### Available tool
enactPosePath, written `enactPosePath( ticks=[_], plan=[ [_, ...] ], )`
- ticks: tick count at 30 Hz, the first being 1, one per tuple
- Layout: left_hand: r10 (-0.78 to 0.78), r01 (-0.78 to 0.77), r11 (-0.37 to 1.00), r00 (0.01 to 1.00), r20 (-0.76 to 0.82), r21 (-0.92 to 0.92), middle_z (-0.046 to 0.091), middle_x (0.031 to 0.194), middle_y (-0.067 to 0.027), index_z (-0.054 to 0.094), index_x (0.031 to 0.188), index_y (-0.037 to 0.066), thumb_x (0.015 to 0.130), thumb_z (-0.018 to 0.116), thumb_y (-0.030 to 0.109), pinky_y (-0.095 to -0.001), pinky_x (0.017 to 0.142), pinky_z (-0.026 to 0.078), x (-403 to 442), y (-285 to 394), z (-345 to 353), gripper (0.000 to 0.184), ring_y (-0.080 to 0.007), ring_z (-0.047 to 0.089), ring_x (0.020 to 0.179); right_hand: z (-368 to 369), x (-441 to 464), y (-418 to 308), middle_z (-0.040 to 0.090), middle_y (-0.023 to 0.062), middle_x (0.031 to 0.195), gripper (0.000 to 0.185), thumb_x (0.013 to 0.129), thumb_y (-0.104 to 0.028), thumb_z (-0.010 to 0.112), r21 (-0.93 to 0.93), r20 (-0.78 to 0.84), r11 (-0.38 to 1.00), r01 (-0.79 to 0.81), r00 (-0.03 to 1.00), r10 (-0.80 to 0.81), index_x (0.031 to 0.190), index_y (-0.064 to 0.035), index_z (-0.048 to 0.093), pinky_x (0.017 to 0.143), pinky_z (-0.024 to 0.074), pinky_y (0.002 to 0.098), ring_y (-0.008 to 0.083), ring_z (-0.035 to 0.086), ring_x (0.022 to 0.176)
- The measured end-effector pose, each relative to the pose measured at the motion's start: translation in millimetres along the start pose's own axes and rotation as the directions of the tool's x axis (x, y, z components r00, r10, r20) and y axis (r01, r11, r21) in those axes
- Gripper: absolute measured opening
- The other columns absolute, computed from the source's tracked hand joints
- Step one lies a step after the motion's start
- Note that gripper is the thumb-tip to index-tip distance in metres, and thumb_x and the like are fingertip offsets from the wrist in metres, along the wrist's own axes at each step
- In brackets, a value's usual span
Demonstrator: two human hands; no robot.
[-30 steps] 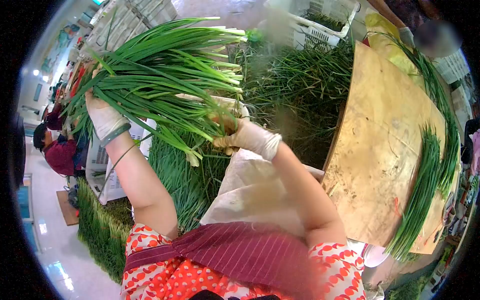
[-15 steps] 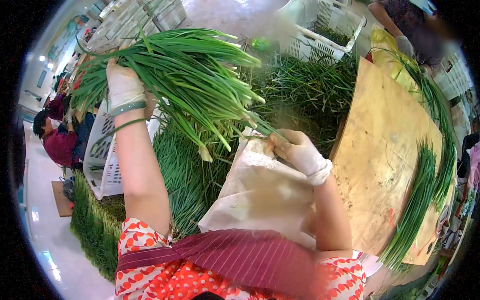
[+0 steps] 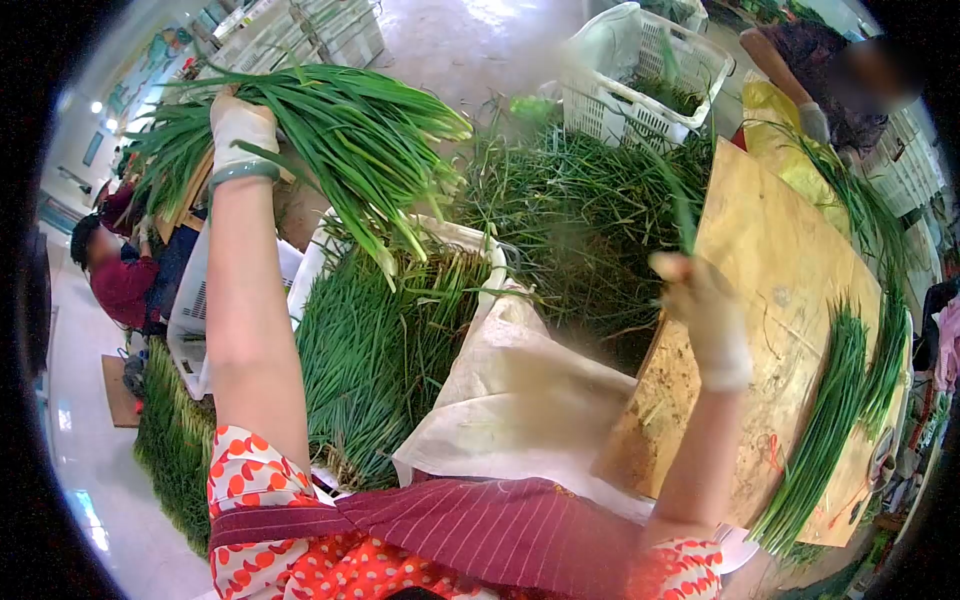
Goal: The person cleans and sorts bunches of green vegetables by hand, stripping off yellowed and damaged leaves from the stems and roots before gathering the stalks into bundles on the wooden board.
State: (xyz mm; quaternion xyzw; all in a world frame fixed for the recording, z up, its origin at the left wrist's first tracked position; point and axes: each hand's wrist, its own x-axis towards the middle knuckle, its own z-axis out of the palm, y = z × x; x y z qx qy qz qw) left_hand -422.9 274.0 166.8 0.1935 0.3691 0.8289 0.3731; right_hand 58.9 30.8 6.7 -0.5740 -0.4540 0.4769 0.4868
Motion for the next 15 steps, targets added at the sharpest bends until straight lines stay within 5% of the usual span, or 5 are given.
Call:
enactPosePath(
  ticks=[2,3,4,7,15],
  plan=[
    [-0.514,0.346,0.378,0.85,0.116,-0.859,0.06,0.091,-0.0104,0.056,0.095,0.004,0.087,0.044,0.028,-0.0316,0.076,0.046,30.7,-5.2,-10.9,0.028,-0.0217,0.057,0.082,40.0,15.7,-11.1,0.06,0.0098,0.085,0.04,0.078,-0.02,0.064,-0.595,-0.065,0.803,-0.029,0.998,-0.013,0.113,-0.0038,0.054,0.062,0.047,0.0287,0.0166,0.057,0.069],
    [-0.494,0.244,-0.14,0.823,0.281,-0.96,0.061,0.093,-0.0095,0.058,0.096,0.006,0.086,0.045,0.026,-0.0316,0.077,0.046,3.9,2.7,-1.4,0.025,-0.0209,0.058,0.085,58.8,25.0,-3.8,0.061,0.0117,0.097,0.046,0.076,-0.019,0.066,-0.962,-0.086,0.27,-0.031,0.977,-0.195,0.117,-0.0051,0.052,0.069,0.0493,0.0294,0.0197,0.06,0.077],
    [-0.363,-0.043,-0.838,0.789,0.496,-0.544,0.062,0.094,-0.0085,0.06,0.096,0.009,0.085,0.046,0.024,-0.0316,0.077,0.046,-31.7,14.1,11.1,0.023,-0.0201,0.059,0.087,72.6,31.4,-5.3,0.058,0.0111,0.107,0.05,0.075,-0.02,0.067,-0.915,0.081,0.371,0.16,0.972,-0.219,0.12,-0.0062,0.049,0.072,0.0491,0.0308,0.0204,0.06,0.081],
    [-0.228,-0.216,-0.972,0.763,0.605,-0.093,0.065,0.099,-0.0055,0.066,0.099,0.016,0.083,0.049,0.018,-0.0317,0.077,0.047,-83.7,25.8,36.5,0.023,-0.0176,0.061,0.095,141.8,14.7,-26.8,0.047,0.0108,0.128,0.072,0.065,-0.012,0.076,-0.171,0.459,0.944,0.282,0.87,-0.177,0.129,-0.0103,0.043,0.072,0.0497,0.0259,0.0134,0.06,0.079],
    [-0.16,-0.288,-0.955,0.704,0.692,0.072,0.065,0.099,-0.0055,0.066,0.098,0.014,0.079,0.056,0.018,-0.0307,0.076,0.047,-104.8,25.3,57.8,0.022,-0.0179,0.062,0.093,264.4,52.9,11.6,0.045,0.0143,0.129,0.09,0.066,-0.016,0.078,0.196,0.16,0.951,0.24,0.949,-0.272,0.137,-0.0062,0.024,0.089,0.0424,0.033,0.0212,0.055,0.097]
  ],
)
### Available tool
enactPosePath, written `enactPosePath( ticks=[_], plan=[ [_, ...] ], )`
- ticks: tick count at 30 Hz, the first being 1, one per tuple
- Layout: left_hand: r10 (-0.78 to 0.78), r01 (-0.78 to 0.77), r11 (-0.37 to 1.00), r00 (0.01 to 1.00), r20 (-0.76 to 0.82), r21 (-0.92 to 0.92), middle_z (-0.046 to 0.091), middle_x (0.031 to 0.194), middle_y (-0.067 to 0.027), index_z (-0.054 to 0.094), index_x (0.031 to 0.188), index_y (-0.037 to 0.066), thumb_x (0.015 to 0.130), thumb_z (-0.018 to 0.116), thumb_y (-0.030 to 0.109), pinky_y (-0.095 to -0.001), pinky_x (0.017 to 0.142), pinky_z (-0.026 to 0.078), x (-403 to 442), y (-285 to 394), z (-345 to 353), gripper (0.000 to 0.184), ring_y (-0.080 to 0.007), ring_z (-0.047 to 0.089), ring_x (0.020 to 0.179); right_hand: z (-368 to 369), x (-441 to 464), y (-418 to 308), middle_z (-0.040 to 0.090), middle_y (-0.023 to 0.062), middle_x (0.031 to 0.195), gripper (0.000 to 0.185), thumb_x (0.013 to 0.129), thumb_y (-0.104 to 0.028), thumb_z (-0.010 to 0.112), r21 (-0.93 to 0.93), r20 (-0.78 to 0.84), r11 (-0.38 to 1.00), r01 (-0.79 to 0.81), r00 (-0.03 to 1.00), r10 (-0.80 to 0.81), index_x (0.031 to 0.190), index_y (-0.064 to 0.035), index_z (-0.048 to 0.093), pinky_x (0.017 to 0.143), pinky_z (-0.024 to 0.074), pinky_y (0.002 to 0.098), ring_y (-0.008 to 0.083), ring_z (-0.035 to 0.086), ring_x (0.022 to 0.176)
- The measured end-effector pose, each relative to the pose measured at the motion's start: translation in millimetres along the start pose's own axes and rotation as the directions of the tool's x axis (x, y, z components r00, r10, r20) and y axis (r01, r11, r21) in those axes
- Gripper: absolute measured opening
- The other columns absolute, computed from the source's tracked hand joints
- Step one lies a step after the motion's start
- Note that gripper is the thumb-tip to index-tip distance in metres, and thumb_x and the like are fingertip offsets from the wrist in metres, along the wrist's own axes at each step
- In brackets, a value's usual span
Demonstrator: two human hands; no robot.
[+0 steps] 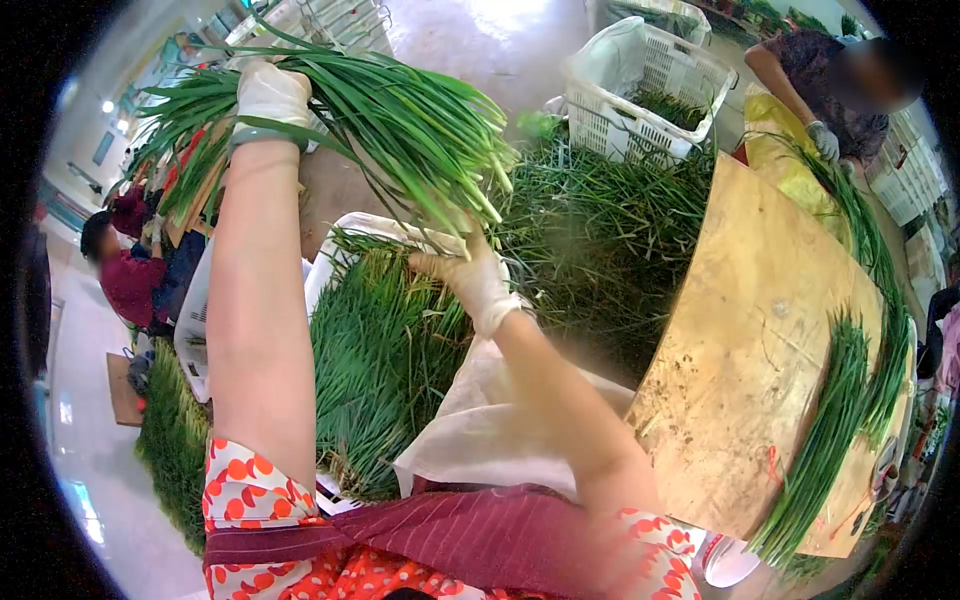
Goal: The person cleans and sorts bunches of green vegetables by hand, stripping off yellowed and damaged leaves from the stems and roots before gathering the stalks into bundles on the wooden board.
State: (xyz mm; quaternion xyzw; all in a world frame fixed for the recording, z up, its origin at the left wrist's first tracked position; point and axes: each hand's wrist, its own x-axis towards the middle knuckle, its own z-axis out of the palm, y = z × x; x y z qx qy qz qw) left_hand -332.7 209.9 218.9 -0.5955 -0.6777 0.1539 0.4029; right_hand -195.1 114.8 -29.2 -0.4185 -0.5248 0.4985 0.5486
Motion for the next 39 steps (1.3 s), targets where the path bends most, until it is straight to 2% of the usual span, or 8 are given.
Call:
enactPosePath(
  ticks=[6,9,10,12,29,31,35,39],
  plan=[
    [-0.114,0.059,0.971,0.967,-0.229,-0.233,0.066,0.089,-0.011,0.063,0.096,0.006,0.076,0.055,0.011,-0.0288,0.071,0.047,-1.7,3.7,37.8,0.022,-0.0216,0.063,0.083,-30.1,38.8,-34.5,0.061,0.0004,0.082,0.026,0.079,-0.018,0.066,0.491,0.003,0.85,-0.188,0.977,0.214,0.102,-0.0101,0.057,0.045,0.0376,0.0197,0.0051,0.05,0.059],
    [-0.399,-0.057,0.421,0.885,-0.241,-0.905,0.064,0.089,-0.0145,0.06,0.094,0.001,0.074,0.054,0.006,-0.0274,0.07,0.047,-11.8,6.6,39.5,0.022,-0.0265,0.061,0.085,-59.0,44.6,-41.8,0.057,0.0005,0.075,0.012,0.088,-0.019,0.053,0.526,0.069,0.818,-0.234,0.97,0.234,0.094,-0.0089,0.055,0.044,0.0328,0.0181,0.005,0.045,0.055],
    [-0.395,-0.031,-0.156,0.918,0.034,-0.987,0.064,0.089,-0.0134,0.061,0.093,0.002,0.075,0.055,0.007,-0.0285,0.072,0.047,-12.6,10.3,37.3,0.02,-0.0248,0.061,0.084,-69.4,44.4,-46.6,0.056,0.0002,0.073,0.011,0.09,-0.019,0.05,0.552,0.127,0.786,-0.28,0.959,0.252,0.09,-0.0086,0.054,0.044,0.0316,0.0179,0.0048,0.043,0.053],
    [0.03,0.121,-0.964,0.934,0.356,-0.237,0.063,0.089,-0.0111,0.061,0.092,0.003,0.077,0.056,0.007,-0.0307,0.075,0.048,-11.8,19.8,30.8,0.016,-0.0213,0.06,0.082,-84.7,42.9,-66.2,0.046,-0.0036,0.061,0.021,0.093,-0.024,0.043,0.479,0.157,0.806,-0.347,0.938,0.31,0.08,-0.0093,0.051,0.04,0.0255,0.0186,0.004,0.034,0.048],
    [0.071,0.195,-0.969,0.809,0.583,-0.153,0.059,0.098,-0.0148,0.055,0.092,0.001,0.082,0.048,0.017,-0.0373,0.089,0.043,-44.2,6.8,223.5,0.02,-0.0274,0.057,0.092,-196.2,-20.2,-112.7,0.036,-0.0038,0.047,0.035,0.089,-0.033,0.051,0.277,0.106,0.923,-0.268,0.963,0.248,0.061,-0.0125,0.049,0.04,0.0214,0.0222,0.006,0.028,0.041],
    [-0.081,0.208,-0.818,0.882,0.465,-0.537,0.058,0.104,-0.0147,0.055,0.099,0.001,0.083,0.046,0.018,-0.0368,0.091,0.042,-58.1,-0.6,254.5,0.025,-0.0283,0.056,0.096,-214.4,-17.6,-115.3,0.034,-0.0047,0.046,0.036,0.09,-0.04,0.045,0.271,0.231,0.956,-0.11,0.972,0.047,0.066,-0.0134,0.049,0.042,0.0214,0.0217,0.0066,0.026,0.041],
    [-0.037,0.213,-0.942,0.7,0.713,-0.259,0.059,0.102,-0.0131,0.057,0.102,0.003,0.084,0.046,0.024,-0.0403,0.085,0.043,-80.7,-6.9,251.4,0.03,-0.0272,0.055,0.096,-218.8,14.7,-97.6,0.05,0.0003,0.074,0.029,0.089,-0.033,0.05,0.562,0.038,0.827,0.017,0.998,-0.046,0.104,-0.0079,0.05,0.051,0.0361,0.0191,0.0078,0.044,0.058],
    [-0.202,0.173,-0.638,0.903,0.38,-0.75,0.05,0.114,-0.0199,0.037,0.122,-0.005,0.077,0.051,-0.001,-0.0353,0.089,0.044,-137.5,-3.2,261.0,0.048,-0.0259,0.053,0.1,-232.2,92.6,24.8,0.057,0.0055,0.095,0.045,0.091,-0.028,0.048,-0.12,-0.255,0.956,-0.269,0.939,0.232,0.128,-0.0043,0.038,0.058,0.0427,0.021,0.0122,0.052,0.068]
  ],
)
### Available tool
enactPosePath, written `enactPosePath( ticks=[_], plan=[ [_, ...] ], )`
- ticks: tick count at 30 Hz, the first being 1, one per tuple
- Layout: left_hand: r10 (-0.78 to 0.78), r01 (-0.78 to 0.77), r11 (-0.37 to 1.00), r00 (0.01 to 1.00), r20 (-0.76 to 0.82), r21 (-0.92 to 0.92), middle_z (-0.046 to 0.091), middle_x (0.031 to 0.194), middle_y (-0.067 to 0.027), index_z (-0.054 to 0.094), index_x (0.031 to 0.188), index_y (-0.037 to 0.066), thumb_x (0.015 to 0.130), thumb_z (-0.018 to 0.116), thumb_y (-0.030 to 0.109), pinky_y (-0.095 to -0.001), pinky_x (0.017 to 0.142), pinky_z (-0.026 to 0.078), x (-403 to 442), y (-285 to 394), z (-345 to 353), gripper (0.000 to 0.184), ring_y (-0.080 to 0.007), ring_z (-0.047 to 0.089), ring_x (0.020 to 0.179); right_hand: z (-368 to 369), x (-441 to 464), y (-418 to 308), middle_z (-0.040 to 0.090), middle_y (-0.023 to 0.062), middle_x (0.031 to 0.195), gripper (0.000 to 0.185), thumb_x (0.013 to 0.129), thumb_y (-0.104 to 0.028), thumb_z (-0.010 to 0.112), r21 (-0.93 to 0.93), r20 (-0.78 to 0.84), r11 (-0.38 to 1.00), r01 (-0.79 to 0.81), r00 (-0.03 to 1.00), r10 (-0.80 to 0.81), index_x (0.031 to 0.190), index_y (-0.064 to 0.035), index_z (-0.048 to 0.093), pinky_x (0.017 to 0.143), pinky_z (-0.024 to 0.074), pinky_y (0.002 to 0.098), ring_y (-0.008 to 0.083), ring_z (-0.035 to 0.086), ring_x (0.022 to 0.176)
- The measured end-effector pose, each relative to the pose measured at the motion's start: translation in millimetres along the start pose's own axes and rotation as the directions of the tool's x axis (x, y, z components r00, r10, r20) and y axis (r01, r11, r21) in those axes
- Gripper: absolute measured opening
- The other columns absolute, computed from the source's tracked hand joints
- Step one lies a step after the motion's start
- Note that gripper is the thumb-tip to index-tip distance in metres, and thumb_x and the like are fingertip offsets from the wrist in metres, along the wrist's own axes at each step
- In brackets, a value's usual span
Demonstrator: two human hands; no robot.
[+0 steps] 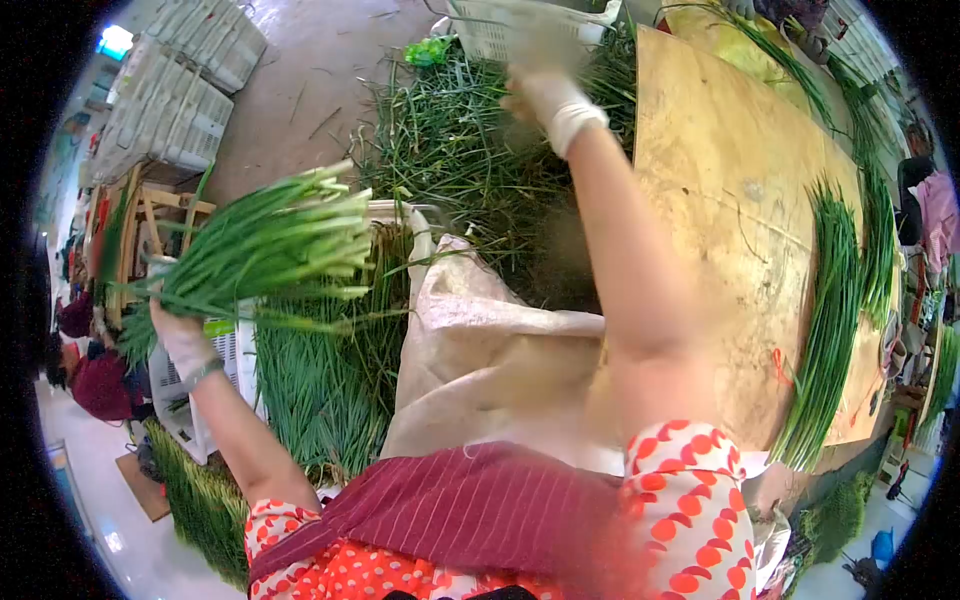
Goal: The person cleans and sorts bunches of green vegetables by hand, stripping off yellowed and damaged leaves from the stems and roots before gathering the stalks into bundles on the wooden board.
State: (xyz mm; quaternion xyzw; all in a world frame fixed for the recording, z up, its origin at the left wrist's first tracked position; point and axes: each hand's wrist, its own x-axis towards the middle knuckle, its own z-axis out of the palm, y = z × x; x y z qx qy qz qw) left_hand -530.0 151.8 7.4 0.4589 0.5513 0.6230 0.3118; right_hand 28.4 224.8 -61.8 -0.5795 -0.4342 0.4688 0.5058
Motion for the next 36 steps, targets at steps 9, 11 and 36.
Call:
enactPosePath(
  ticks=[9,11,36],
  plan=[
    [-0.299,0.194,0.94,0.865,-0.403,-0.282,0.049,0.117,-0.0193,0.042,0.121,-0.001,0.086,0.047,0.027,-0.0412,0.089,0.045,-58.5,-11.5,-18.4,0.045,-0.0273,0.051,0.106,-14.3,-17.7,250.5,0.06,0.0132,0.098,0.019,0.079,-0.016,0.057,-0.989,-0.078,-0.14,0.041,0.664,0.744,0.094,-0.0056,0.063,0.07,0.0464,0.0332,0.0237,0.057,0.084],
    [0.105,-0.046,0.971,0.965,-0.24,0.236,0.051,0.117,-0.015,0.047,0.119,0.003,0.088,0.044,0.028,-0.0442,0.086,0.046,-74.4,-30.8,-37.7,0.04,-0.027,0.053,0.103,-6.6,-38.0,229.5,0.059,0.0121,0.105,0.024,0.077,-0.012,0.061,-0.98,-0.162,-0.198,0.004,0.563,0.811,0.1,-0.0068,0.063,0.075,0.0474,0.0322,0.0242,0.058,0.094],
    [-0.274,0.085,0.891,0.884,-0.379,-0.446,0.053,0.107,-0.0061,0.047,0.117,0.004,0.083,0.047,0.02,-0.0437,0.08,0.047,-98.7,56.2,62.2,0.037,-0.0202,0.054,0.084,103.2,22.4,31.4,0.065,0.0127,0.093,0.035,0.084,-0.034,0.056,-0.228,-0.281,0.972,0.057,0.952,-0.122,0.101,-0.0032,0.061,0.075,0.0459,0.0306,0.0232,0.061,0.084]
  ],
)
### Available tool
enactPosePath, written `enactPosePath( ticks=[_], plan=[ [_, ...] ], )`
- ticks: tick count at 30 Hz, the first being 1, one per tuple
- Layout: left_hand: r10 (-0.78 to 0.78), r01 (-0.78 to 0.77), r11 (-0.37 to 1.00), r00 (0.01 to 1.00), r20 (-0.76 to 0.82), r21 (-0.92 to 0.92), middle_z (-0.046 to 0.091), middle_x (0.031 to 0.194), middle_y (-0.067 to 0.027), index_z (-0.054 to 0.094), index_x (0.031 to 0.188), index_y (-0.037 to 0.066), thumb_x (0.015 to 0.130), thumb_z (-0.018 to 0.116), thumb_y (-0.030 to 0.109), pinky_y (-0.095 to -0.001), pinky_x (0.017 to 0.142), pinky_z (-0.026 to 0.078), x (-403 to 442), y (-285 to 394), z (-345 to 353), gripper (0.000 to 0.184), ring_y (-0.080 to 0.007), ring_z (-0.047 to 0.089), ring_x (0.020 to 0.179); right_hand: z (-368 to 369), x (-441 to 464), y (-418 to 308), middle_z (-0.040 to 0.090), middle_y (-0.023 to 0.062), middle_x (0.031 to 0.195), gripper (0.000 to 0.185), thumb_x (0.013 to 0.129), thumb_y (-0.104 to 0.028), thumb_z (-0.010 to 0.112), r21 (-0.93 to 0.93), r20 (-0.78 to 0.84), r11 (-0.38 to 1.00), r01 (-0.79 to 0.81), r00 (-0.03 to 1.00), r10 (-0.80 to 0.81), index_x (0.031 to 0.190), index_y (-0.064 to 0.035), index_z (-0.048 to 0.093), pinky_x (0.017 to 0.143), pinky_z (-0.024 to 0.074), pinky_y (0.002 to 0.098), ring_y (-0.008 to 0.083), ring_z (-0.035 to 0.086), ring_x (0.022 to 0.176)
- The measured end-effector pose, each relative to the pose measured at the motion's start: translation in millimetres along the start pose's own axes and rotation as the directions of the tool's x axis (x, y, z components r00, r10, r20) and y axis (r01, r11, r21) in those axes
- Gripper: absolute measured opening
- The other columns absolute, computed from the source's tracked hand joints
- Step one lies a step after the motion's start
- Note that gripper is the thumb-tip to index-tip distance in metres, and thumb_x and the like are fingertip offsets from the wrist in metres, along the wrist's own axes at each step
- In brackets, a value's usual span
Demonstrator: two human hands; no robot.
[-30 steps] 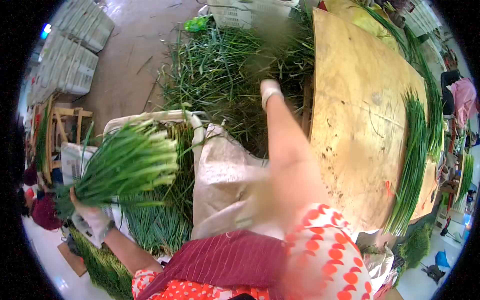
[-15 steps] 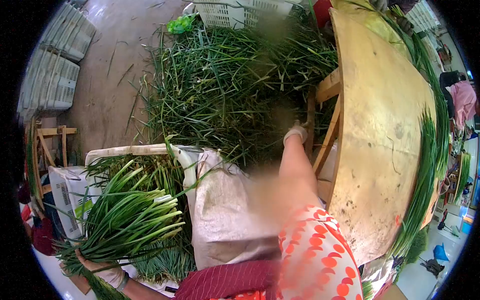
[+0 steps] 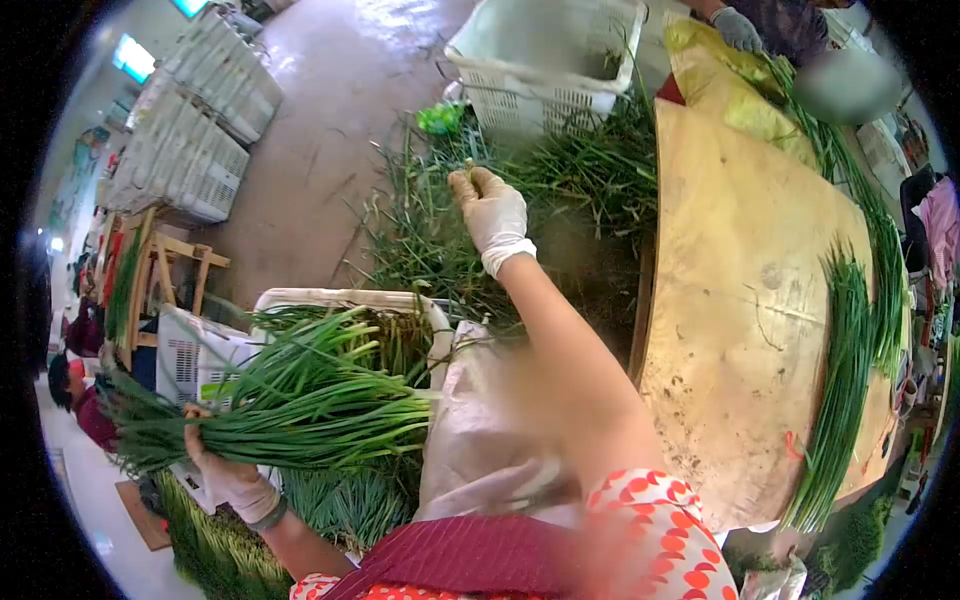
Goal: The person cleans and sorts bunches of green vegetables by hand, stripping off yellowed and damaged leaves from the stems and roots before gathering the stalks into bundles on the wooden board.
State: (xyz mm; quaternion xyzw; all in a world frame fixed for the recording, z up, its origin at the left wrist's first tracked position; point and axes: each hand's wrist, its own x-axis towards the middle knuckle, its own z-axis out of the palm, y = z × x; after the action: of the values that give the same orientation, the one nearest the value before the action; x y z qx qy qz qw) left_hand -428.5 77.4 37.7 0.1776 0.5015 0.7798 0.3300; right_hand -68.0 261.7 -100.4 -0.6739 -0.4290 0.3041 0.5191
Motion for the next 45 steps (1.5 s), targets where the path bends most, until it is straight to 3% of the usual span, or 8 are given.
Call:
enactPosePath(
  ticks=[5,11,21,25,32,37,39,45],
  plan=[
    [-0.173,0.221,0.975,0.843,0.51,-0.034,0.051,0.12,-0.0108,0.05,0.1,0.009,0.081,0.052,0.02,-0.043,0.077,0.05,-31.5,23.7,12.0,0.022,-0.0216,0.054,0.087,-41.2,-87.1,-118.3,0.063,0.0038,0.088,0.027,0.09,-0.021,0.05,0.656,0.144,0.749,0.092,0.959,-0.244,0.108,-0.0019,0.057,0.06,0.042,0.0211,0.0079,0.053,0.065],
    [-0.239,0.32,0.944,0.837,0.493,-0.085,0.048,0.125,-0.0119,0.05,0.095,0.007,0.076,0.057,0.013,-0.0413,0.073,0.051,-44.2,43.0,17.1,0.022,-0.0192,0.054,0.083,-61.5,-175.5,-166.7,0.063,0.0068,0.088,0.031,0.09,-0.023,0.05,0.884,0.437,0.329,-0.332,0.836,-0.331,0.111,0.0004,0.053,0.06,0.0398,0.0188,0.0092,0.05,0.064],
    [0.053,0.209,0.936,0.712,0.7,-0.283,0.05,0.073,-0.0042,0.051,0.107,0.008,0.085,0.048,0.026,-0.0397,0.073,0.046,-98.6,111.3,27.4,0.029,-0.0161,0.051,0.072,-104.3,-225.3,-186.0,0.065,0.0048,0.087,0.023,0.087,-0.012,0.056,0.659,0.63,0.718,-0.225,0.686,-0.364,0.107,-0.002,0.058,0.06,0.0434,0.0177,0.0066,0.053,0.062],
    [0.089,0.29,0.896,0.625,0.775,-0.337,0.056,0.101,-0.0085,0.054,0.101,0.007,0.084,0.051,0.022,-0.0461,0.071,0.049,-107.7,117.0,17.0,0.022,-0.0196,0.055,0.073,-120.0,-231.4,-180.3,0.065,0.0052,0.085,0.018,0.083,-0.005,0.059,0.605,0.654,0.766,-0.215,0.684,-0.324,0.101,0.0007,0.058,0.063,0.0457,0.0197,0.0077,0.055,0.065],
    [0.124,0.215,0.918,0.644,0.755,-0.334,0.042,0.081,-0.0006,0.044,0.087,0.009,0.081,0.055,0.017,-0.0349,0.067,0.047,-104.5,120.1,5.0,0.015,-0.0179,0.051,0.073,-167.2,-225.9,-179.0,0.067,0.0093,0.086,0.018,0.079,0.005,0.055,0.271,0.688,0.855,0.442,0.533,-0.493,0.096,0.0038,0.061,0.063,0.0499,0.0227,0.0098,0.06,0.069],
    [0.083,0.188,0.908,0.794,0.602,-0.373,0.041,0.078,0.0006,0.044,0.088,0.01,0.081,0.055,0.014,-0.0295,0.065,0.046,-85.8,122.8,-7.7,0.013,-0.016,0.049,0.071,-199.8,-188.3,-145.2,0.065,0.0104,0.096,0.029,0.079,0.0,0.058,0.231,0.557,0.926,0.299,0.739,-0.378,0.108,0.0004,0.059,0.073,0.0489,0.0238,0.0134,0.061,0.078],
    [0.108,0.279,0.886,0.652,0.75,-0.37,0.058,0.084,-0.0092,0.054,0.094,0.007,0.084,0.052,0.024,-0.0341,0.071,0.048,-79.3,118.3,-14.3,0.02,-0.0206,0.055,0.077,-201.1,-195.3,-152.8,0.062,0.0111,0.106,0.033,0.079,-0.001,0.057,-0.372,0.411,0.788,0.49,0.849,-0.333,0.113,-0.0027,0.057,0.082,0.0462,0.0271,0.0195,0.06,0.092],
    [0.064,0.31,0.894,0.624,0.779,-0.322,0.054,0.081,-0.0082,0.046,0.087,0.009,0.083,0.052,0.025,-0.0431,0.078,0.044,-84.2,112.4,-3.6,0.018,-0.0198,0.054,0.077,-139.9,-232.7,-217.8,0.059,0.0123,0.11,0.039,0.072,-0.016,0.066,0.112,0.364,0.375,0.92,0.313,-0.877,0.11,-0.012,0.059,0.091,0.0393,0.0384,0.0271,0.056,0.1]
  ],
)
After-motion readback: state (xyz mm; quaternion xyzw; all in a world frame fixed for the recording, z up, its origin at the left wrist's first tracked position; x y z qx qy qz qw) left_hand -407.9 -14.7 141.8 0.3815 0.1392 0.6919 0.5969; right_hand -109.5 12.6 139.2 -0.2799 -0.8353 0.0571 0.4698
